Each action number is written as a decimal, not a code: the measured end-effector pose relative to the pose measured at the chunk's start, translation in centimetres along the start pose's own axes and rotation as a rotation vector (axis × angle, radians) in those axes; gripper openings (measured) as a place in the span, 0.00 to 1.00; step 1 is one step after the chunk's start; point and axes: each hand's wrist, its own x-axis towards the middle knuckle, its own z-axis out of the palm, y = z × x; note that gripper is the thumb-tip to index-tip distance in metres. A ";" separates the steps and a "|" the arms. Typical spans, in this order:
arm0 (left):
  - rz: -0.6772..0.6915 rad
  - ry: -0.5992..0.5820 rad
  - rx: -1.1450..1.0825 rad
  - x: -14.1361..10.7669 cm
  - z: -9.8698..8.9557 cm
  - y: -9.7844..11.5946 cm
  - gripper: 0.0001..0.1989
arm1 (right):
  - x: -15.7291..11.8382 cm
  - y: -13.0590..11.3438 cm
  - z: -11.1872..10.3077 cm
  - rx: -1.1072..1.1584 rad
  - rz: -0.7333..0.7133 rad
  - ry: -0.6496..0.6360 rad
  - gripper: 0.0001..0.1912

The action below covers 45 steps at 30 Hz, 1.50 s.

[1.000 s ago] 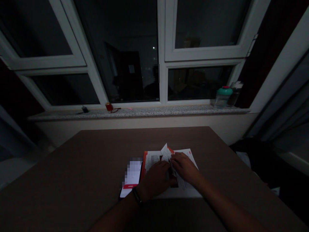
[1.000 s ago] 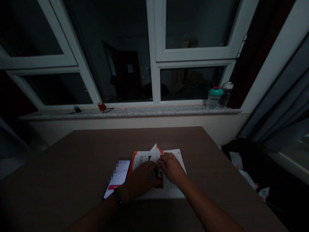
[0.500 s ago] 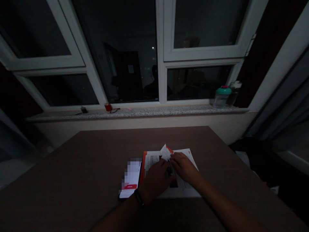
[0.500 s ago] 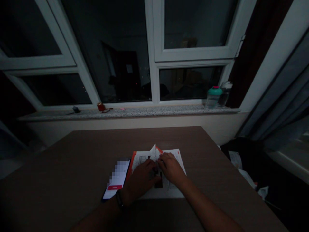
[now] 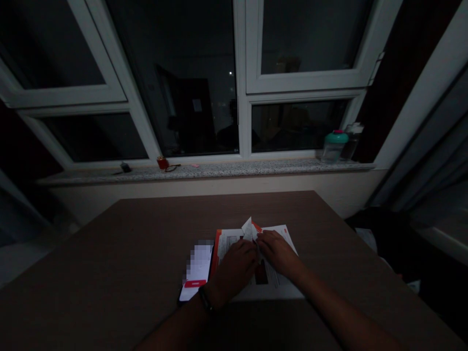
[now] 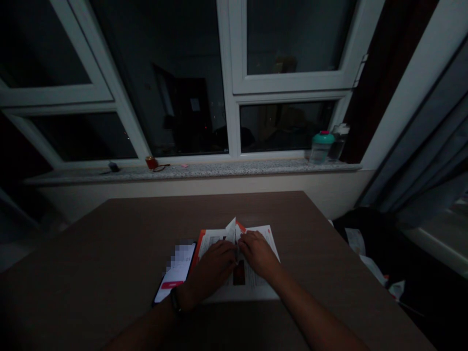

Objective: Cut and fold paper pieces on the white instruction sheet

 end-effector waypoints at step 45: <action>0.018 -0.024 0.015 -0.3 1.4 -0.8 0.06 | 0.0 0.2 0.3 -0.019 0.018 0.016 0.17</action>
